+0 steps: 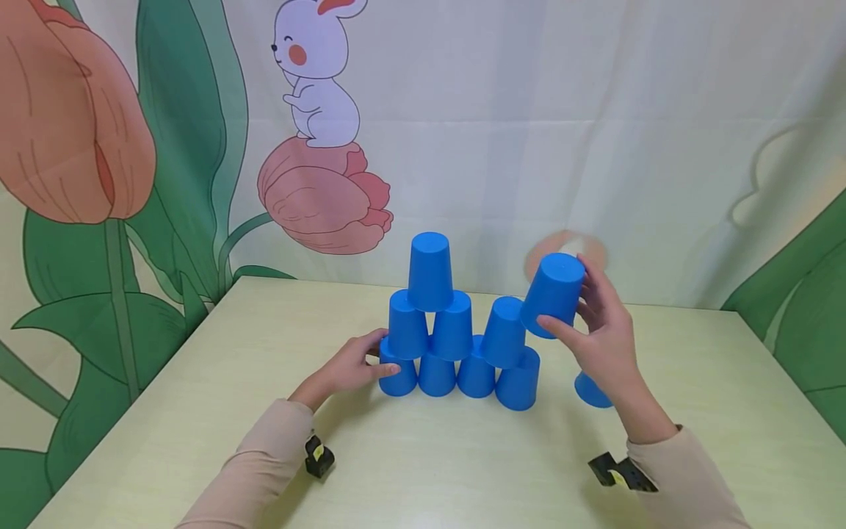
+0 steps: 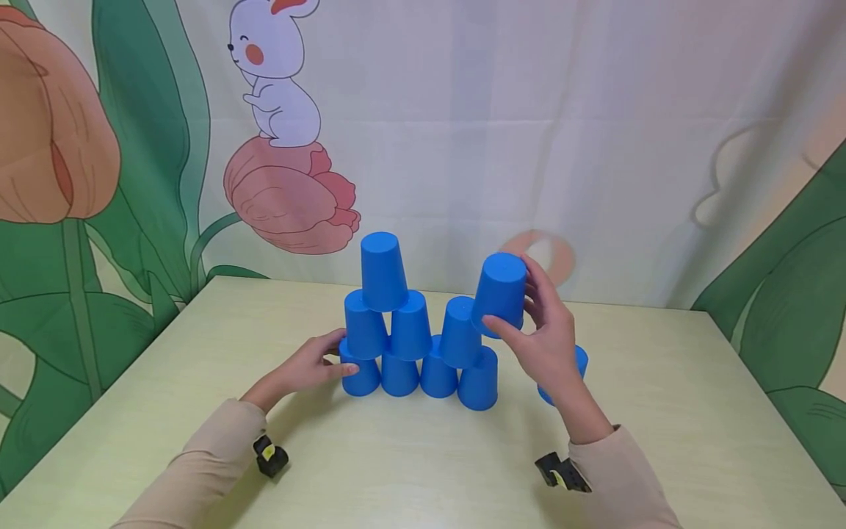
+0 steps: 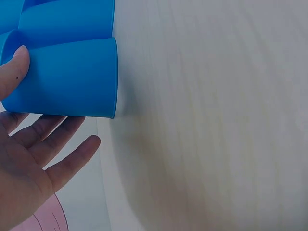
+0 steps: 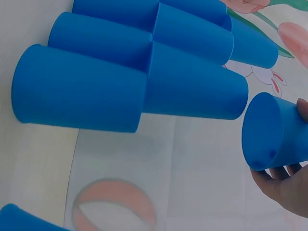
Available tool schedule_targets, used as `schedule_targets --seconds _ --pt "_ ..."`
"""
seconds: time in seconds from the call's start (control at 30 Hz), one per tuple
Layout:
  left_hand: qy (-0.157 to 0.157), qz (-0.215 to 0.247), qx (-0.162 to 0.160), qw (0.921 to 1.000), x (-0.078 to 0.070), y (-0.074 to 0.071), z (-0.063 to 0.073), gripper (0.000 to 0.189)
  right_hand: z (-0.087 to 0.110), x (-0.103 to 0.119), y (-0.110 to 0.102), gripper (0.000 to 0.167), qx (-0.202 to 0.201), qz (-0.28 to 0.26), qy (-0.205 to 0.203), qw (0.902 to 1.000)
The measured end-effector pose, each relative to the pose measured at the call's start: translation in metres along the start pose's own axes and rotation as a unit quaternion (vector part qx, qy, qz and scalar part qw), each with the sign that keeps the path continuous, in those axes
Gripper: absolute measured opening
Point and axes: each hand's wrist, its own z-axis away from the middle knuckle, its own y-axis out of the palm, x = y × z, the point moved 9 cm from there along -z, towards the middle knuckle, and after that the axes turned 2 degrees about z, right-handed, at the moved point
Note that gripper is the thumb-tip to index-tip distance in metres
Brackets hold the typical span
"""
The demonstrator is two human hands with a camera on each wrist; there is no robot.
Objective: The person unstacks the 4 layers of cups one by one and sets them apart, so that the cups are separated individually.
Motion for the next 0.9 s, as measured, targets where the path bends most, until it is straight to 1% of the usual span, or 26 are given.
schedule_targets --seconds 0.27,0.5,0.73,0.9 --pt "-0.002 -0.001 -0.002 1.0 0.001 0.0 -0.001 0.063 0.006 -0.009 -0.02 0.079 -0.026 0.013 0.021 0.9994" --pt "-0.003 -0.001 -0.003 1.0 0.002 0.0 -0.002 0.064 0.014 -0.016 -0.037 0.08 -0.046 0.041 0.034 0.9975" --pt "-0.006 -0.004 -0.002 1.0 0.002 0.001 -0.001 0.065 0.018 -0.026 -0.051 0.082 -0.06 0.046 0.033 0.9966" --pt "-0.005 0.001 0.0 1.0 0.002 0.0 -0.001 0.064 0.021 -0.036 -0.058 0.082 -0.061 0.06 0.053 0.9949"
